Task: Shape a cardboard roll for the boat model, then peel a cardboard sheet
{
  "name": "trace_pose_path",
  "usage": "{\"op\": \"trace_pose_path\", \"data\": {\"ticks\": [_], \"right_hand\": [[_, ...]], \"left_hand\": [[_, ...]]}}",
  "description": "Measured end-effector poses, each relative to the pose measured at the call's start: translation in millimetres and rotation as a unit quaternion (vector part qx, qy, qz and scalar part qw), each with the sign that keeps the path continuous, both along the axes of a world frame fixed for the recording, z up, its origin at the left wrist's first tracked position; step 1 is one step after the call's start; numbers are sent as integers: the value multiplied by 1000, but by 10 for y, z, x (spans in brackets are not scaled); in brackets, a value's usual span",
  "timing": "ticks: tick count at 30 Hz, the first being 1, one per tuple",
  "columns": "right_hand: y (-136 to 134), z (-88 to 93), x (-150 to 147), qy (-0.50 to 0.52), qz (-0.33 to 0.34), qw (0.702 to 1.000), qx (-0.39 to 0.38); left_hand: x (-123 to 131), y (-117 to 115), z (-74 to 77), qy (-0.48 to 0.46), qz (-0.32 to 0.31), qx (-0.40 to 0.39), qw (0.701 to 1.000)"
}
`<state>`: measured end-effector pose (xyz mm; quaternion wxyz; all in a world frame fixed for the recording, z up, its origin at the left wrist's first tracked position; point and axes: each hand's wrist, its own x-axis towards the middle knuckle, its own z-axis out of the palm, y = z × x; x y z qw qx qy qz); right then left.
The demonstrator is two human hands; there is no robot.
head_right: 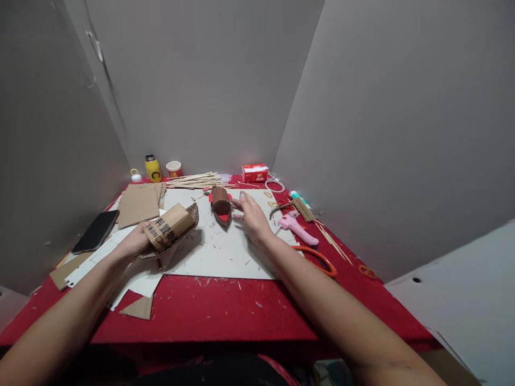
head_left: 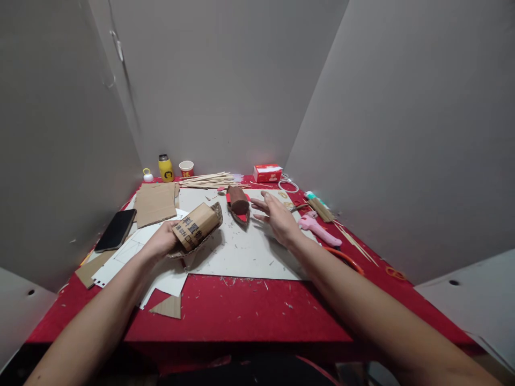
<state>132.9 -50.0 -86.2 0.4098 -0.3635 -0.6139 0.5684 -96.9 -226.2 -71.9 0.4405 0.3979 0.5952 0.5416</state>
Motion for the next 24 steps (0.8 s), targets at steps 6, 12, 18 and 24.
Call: {"op": "trace_pose_path", "data": {"ticks": [6,12,18,24], "right_hand": [[46,36,-106,8,2,1000,-26],[-287,-98,-83,52,-24,997,52],[-654,-184,-174,71,38,993,90],[-728,-226,-197,62,85,992,64]], "left_hand": [[14,-18,-3,-18,-7,2,1000],[-5,-5,-50,-21,-7,-3,1000],[-35,2,-39,-11,-13,-17,1000],[-40,15,-71,-9,-9,-15,1000]]}}
